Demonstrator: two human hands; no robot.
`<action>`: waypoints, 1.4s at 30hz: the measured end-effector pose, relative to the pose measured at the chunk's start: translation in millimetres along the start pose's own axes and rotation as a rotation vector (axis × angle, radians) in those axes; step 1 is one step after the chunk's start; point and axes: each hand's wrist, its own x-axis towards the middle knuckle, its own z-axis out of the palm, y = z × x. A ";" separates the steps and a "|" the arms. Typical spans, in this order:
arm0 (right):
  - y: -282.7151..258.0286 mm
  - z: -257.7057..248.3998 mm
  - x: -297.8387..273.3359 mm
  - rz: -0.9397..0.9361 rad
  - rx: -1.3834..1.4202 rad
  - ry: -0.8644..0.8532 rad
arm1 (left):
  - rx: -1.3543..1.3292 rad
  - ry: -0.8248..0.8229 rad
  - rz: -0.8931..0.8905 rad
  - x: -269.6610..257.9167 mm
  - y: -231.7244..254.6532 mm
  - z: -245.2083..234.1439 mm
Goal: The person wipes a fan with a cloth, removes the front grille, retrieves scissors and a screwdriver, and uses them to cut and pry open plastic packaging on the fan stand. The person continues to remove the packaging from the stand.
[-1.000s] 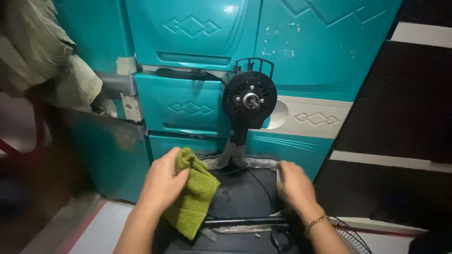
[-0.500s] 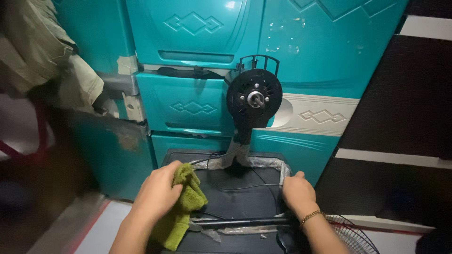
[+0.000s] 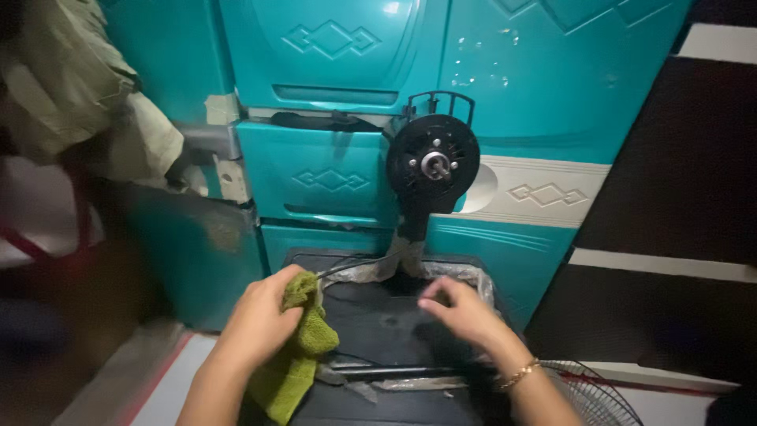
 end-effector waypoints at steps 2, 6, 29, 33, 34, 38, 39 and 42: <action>-21.2 20.2 -5.1 0.197 0.481 -0.240 | 0.010 -0.005 0.026 -1.9 -8.7 -0.4; -78.1 89.8 -35.7 0.033 0.290 -0.086 | -0.003 0.016 0.118 0.4 -29.1 2.5; 35.1 18.8 107.1 0.152 0.197 0.343 | 0.478 -0.465 -0.165 -18.1 -1.4 33.6; 58.2 18.1 134.3 -0.185 0.410 0.261 | 0.375 -0.307 -0.064 -8.9 -2.6 33.7; 61.4 18.9 133.8 -0.197 0.524 0.242 | 0.359 -0.249 -0.003 -7.2 -1.5 37.2; 46.4 8.4 120.6 0.047 0.168 0.305 | 0.226 -0.011 0.198 -1.5 7.6 51.7; 36.8 2.2 114.4 0.107 0.048 0.322 | 0.178 0.046 0.239 -2.7 11.1 55.7; -2.3 -26.1 93.3 0.115 -0.181 0.402 | -0.065 0.219 0.365 -0.5 32.1 61.8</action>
